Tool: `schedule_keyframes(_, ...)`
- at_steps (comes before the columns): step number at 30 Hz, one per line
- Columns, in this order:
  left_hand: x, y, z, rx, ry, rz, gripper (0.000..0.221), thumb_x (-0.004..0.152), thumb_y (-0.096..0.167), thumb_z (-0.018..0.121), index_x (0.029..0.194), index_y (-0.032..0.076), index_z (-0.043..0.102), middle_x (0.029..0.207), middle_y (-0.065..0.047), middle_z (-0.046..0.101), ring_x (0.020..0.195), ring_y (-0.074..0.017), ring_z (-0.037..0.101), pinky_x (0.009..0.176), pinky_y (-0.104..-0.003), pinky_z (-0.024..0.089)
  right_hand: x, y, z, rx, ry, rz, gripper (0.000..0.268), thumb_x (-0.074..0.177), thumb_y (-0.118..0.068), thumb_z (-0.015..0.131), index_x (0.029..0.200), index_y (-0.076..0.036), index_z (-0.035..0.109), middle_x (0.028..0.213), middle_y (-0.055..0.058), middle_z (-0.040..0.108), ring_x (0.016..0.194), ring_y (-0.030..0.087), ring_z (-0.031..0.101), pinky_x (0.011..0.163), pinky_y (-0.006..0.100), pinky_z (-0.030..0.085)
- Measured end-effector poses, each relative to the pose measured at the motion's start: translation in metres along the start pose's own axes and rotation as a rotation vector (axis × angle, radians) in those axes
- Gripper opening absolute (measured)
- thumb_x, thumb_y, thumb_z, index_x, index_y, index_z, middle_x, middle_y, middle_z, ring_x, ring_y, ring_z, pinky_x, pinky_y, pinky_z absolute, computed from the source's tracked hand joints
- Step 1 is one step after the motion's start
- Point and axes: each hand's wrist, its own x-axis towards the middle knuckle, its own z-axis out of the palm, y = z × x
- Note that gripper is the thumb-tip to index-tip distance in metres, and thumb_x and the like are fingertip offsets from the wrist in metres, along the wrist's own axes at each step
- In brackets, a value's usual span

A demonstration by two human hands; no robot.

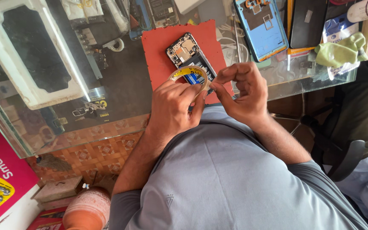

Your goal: The person disassembles a smartphone by removing screws and prying open the casing. They then apply adhesive tape to the internal frame and reattach components. The phone remains partially disassembled on the workbench.

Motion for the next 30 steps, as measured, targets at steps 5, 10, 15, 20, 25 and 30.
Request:
schedule_keyframes(5,0.003,0.006,0.009,0.003,-0.042,-0.059,0.012,0.098,0.013,0.070,0.092,0.003,0.068,0.069,-0.009,0.066,0.063,-0.0314,0.064,0.066,-0.042,0.049,-0.013,-0.022,-0.022,-0.015,0.019,0.075,0.038,0.095,0.015,0.076,0.127,0.009,0.057,0.111,0.014,0.069,0.105,0.015,0.070,0.095,0.028,0.059)
schedule_keyframes(10,0.002,0.002,0.017,-0.064,-0.047,-0.041,0.007,0.095,0.006,0.061,0.092,0.001,0.064,0.077,-0.014,0.067,0.073,-0.0345,0.066,0.077,-0.046,0.050,-0.009,-0.029,-0.031,-0.132,-0.037,0.163,0.035,0.093,0.007,0.077,0.126,0.006,0.066,0.104,0.010,0.071,0.099,0.015,0.071,0.090,0.028,0.059)
schedule_keyframes(15,-0.007,0.002,0.023,0.042,-0.051,-0.019,0.006,0.090,0.006,0.062,0.094,0.002,0.065,0.074,-0.011,0.064,0.073,-0.0306,0.065,0.085,-0.047,0.048,-0.009,-0.036,-0.029,-0.343,-0.178,0.113,0.023,0.087,0.000,0.083,0.108,0.001,0.074,0.098,0.010,0.072,0.091,0.017,0.075,0.081,0.028,0.059)
schedule_keyframes(20,-0.016,0.008,0.025,0.174,-0.054,0.003,0.008,0.093,0.006,0.064,0.099,0.000,0.067,0.076,-0.010,0.062,0.074,-0.0293,0.062,0.082,-0.046,0.044,-0.010,-0.036,-0.022,-0.395,-0.182,0.120,0.018,0.087,0.001,0.081,0.105,0.002,0.074,0.097,0.011,0.071,0.090,0.019,0.075,0.078,0.030,0.060)
schedule_keyframes(25,-0.021,0.012,0.031,0.200,-0.074,-0.042,0.012,0.093,0.008,0.067,0.102,0.001,0.068,0.080,-0.011,0.065,0.080,-0.0288,0.066,0.080,-0.044,0.045,-0.018,-0.038,-0.022,-0.379,-0.190,0.136,0.013,0.088,0.003,0.078,0.100,0.002,0.072,0.096,0.010,0.069,0.089,0.018,0.075,0.078,0.030,0.059)
schedule_keyframes(30,-0.015,0.020,0.038,0.070,-0.202,-0.062,0.027,0.095,0.026,0.075,0.107,0.003,0.067,0.077,-0.010,0.068,0.069,-0.0314,0.068,0.072,-0.043,0.052,-0.033,-0.031,-0.064,-0.187,-0.063,0.296,0.012,0.098,0.004,0.075,0.109,0.003,0.073,0.101,0.006,0.068,0.094,0.014,0.068,0.082,0.027,0.058)
